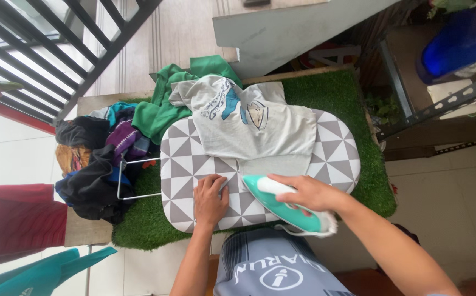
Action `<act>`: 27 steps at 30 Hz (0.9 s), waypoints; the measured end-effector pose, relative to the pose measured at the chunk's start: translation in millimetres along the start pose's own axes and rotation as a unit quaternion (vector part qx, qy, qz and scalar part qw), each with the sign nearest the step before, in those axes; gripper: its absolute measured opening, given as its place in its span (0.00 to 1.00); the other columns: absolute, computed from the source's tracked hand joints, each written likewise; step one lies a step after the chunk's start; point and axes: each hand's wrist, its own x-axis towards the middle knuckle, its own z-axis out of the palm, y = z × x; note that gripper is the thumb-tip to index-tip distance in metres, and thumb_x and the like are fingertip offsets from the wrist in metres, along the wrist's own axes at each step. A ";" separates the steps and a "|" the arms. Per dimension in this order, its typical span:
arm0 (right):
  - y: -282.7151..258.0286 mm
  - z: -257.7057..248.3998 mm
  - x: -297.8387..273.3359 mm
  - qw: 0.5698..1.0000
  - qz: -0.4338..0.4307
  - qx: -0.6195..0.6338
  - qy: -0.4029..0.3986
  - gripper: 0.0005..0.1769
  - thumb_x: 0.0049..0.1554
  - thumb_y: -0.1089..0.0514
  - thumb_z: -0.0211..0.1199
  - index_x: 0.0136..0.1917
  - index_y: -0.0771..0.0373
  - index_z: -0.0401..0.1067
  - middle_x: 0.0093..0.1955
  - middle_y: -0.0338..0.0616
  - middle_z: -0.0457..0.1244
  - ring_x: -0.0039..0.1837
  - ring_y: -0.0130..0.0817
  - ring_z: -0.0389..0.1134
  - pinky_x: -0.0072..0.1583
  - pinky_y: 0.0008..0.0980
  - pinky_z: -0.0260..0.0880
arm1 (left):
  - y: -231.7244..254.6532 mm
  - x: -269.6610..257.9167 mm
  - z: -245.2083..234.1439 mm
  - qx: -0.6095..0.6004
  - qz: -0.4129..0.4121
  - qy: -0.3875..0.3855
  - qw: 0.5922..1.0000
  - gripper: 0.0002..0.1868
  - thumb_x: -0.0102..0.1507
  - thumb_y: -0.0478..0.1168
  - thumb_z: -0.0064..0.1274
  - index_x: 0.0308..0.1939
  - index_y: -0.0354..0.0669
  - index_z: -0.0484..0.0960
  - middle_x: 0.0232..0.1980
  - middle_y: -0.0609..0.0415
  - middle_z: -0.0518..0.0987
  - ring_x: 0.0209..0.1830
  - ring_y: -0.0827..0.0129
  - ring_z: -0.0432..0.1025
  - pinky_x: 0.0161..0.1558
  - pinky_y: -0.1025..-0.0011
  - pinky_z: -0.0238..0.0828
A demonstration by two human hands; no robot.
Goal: The person irons a light-colored t-shirt on a patterned ironing board. They smooth the fabric with their hands, use a green and white iron to press the shirt, and flip it over to iron the other side.
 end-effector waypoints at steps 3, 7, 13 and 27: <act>8.2 -13.5 -8.8 0.998 0.041 -0.020 -0.044 0.40 0.58 0.50 0.63 0.80 0.33 0.56 0.32 0.39 0.62 0.29 0.24 0.61 0.32 0.31 0.67 | -0.4 1.7 0.4 -0.002 -0.008 -0.008 1.000 0.13 0.58 0.38 0.57 0.47 0.46 0.85 0.53 0.57 0.79 0.59 0.60 0.69 0.57 0.60 0.63; 2.0 -5.1 3.0 0.999 0.006 -0.032 -0.016 0.39 0.58 0.50 0.62 0.80 0.36 0.56 0.31 0.39 0.64 0.26 0.27 0.61 0.31 0.31 0.67 | -0.3 -1.7 0.4 0.002 -0.009 -0.010 1.000 0.14 0.57 0.38 0.58 0.47 0.46 0.85 0.53 0.57 0.79 0.58 0.60 0.70 0.57 0.60 0.63; -21.2 15.1 35.9 0.995 -0.038 0.053 0.069 0.36 0.60 0.50 0.58 0.81 0.41 0.55 0.31 0.42 0.63 0.27 0.27 0.61 0.30 0.31 0.66 | -2.3 -1.5 4.4 -0.008 -0.003 0.000 1.000 0.14 0.58 0.37 0.57 0.47 0.46 0.85 0.53 0.57 0.80 0.58 0.59 0.70 0.56 0.60 0.64; -18.9 -1.3 28.2 0.999 -0.024 -0.004 0.028 0.34 0.59 0.47 0.59 0.78 0.39 0.61 0.33 0.40 0.64 0.30 0.25 0.63 0.31 0.30 0.67 | -5.1 0.6 2.6 -0.005 -0.006 -0.010 1.000 0.14 0.58 0.37 0.57 0.48 0.46 0.85 0.54 0.57 0.79 0.59 0.60 0.69 0.58 0.59 0.63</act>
